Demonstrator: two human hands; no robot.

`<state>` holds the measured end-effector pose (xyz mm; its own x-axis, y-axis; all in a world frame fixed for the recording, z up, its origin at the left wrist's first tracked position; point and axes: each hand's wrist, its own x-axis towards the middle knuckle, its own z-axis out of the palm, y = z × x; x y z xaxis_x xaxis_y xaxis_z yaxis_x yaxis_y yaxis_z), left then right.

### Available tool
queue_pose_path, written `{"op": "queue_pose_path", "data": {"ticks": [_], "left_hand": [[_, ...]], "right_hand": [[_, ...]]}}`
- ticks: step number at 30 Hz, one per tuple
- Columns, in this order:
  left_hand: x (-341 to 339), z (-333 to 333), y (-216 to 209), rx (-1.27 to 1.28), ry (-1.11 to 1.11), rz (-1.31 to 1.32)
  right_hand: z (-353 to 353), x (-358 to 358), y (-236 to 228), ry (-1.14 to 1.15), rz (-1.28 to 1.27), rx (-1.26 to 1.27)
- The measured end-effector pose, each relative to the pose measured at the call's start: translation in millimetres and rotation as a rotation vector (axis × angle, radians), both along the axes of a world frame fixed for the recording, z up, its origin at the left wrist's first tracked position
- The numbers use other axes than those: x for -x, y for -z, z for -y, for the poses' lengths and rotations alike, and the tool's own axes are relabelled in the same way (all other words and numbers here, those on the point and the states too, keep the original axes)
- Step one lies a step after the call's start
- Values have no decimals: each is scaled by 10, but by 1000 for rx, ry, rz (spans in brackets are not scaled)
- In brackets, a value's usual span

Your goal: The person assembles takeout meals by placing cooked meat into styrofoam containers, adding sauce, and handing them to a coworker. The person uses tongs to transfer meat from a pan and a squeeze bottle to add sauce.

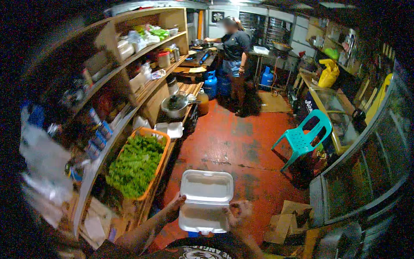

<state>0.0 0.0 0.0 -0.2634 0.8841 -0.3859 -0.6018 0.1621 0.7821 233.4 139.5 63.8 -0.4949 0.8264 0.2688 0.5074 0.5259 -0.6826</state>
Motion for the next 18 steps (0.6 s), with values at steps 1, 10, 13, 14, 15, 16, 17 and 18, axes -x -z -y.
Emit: {"op": "queue_pose_path", "data": {"ticks": [1, 10, 13, 14, 15, 16, 17, 18], "left_hand": [[-90, -73, 6, 14, 7, 51], [1703, -2699, 243, 97, 63, 134], [2247, -3110, 87, 129, 49, 277], [2446, -3187, 311, 61, 23, 350], [2535, -3312, 265, 86, -61, 272], [2631, -3423, 180, 115, -149, 196], [2777, -3512, 162, 113, -192, 170], [2921, -3665, 148, 107, -220, 142]], "right_hand": [[-78, -57, -35, -7, 60, 11], [-2774, 1590, -77, -120, 19, 453], [-3576, 2229, -484, -260, 104, 574], [-3851, 2436, -464, -328, 159, 570], [-4083, 2636, -536, -383, 152, 613], [-4290, 2854, -641, -441, 149, 658], [-4487, 3102, -708, -507, 143, 700], [-4706, 3285, -614, -569, 75, 737]]}}
